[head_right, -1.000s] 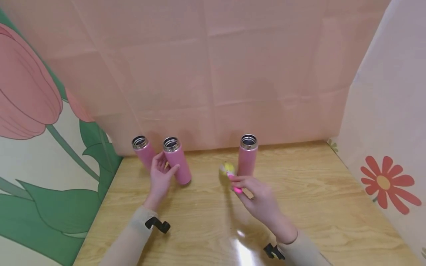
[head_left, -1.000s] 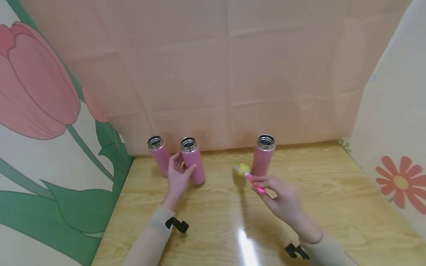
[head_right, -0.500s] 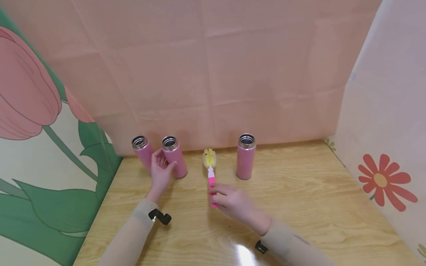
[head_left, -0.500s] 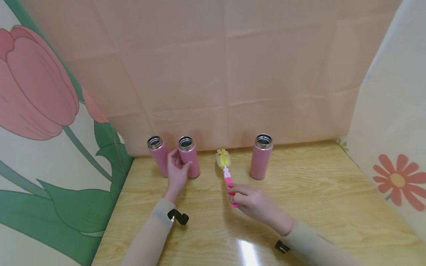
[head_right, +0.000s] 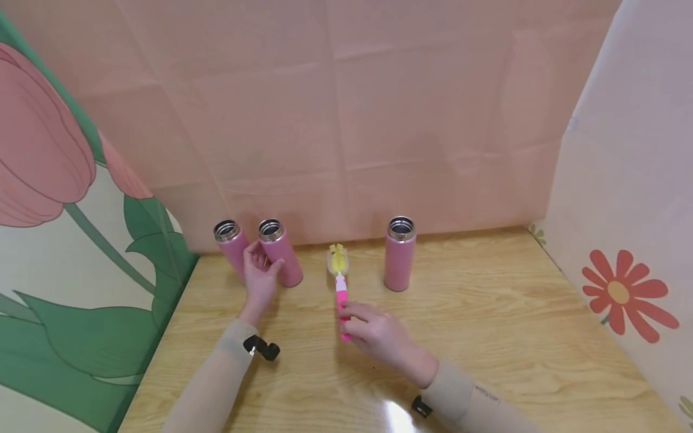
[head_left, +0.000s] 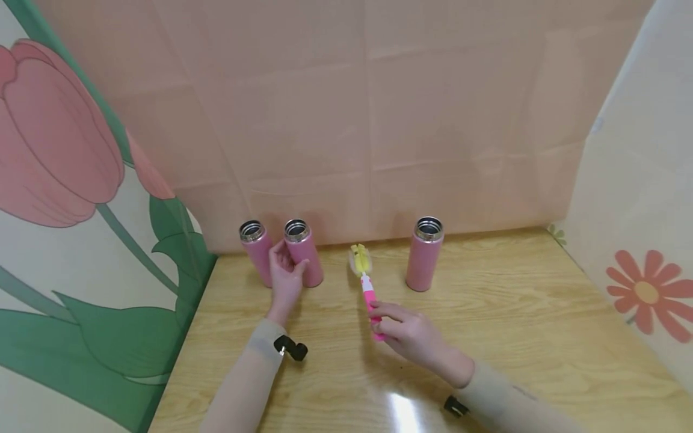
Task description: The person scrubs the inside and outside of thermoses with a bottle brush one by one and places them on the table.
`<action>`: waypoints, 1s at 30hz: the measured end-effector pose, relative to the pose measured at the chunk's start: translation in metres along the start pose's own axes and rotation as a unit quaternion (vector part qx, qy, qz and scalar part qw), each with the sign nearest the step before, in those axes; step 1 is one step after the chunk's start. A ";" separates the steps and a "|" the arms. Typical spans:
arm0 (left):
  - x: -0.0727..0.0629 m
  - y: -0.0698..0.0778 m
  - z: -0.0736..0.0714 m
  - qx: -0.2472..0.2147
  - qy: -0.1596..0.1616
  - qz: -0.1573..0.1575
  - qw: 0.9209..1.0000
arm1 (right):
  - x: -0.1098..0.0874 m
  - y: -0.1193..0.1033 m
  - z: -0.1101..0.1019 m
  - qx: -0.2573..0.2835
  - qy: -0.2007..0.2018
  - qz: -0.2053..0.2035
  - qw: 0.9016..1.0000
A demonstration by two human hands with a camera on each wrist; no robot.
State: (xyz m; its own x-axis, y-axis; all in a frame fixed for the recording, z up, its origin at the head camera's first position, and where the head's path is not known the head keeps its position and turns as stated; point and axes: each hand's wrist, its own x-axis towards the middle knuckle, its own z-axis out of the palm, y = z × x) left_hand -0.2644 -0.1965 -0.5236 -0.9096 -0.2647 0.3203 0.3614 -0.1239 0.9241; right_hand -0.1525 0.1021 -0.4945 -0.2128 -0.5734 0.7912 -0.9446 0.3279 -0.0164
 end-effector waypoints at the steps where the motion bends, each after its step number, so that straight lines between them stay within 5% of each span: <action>1: 0.001 0.000 0.000 0.001 0.000 -0.001 1.000 | 0.000 0.000 -0.001 -0.001 0.007 -0.001 1.000; 16: -0.003 0.001 -0.005 0.093 -0.008 -0.015 0.996 | 0.011 0.000 -0.020 -0.007 0.053 -0.008 0.999; 23: -0.024 0.014 0.002 0.168 0.009 0.046 0.985 | 0.019 0.003 -0.032 0.012 0.111 -0.007 0.994; 30: -0.029 0.024 0.012 0.180 0.002 0.181 0.967 | 0.038 0.006 -0.057 0.044 0.181 -0.004 0.982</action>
State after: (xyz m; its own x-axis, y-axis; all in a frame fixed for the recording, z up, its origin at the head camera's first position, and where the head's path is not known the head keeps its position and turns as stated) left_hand -0.2318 -0.1800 -0.5081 -0.7362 -0.2327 0.6355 0.5595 0.3190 0.7650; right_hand -0.1520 0.1246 -0.4295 -0.1169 -0.2663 0.9568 -0.9675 0.2480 -0.0492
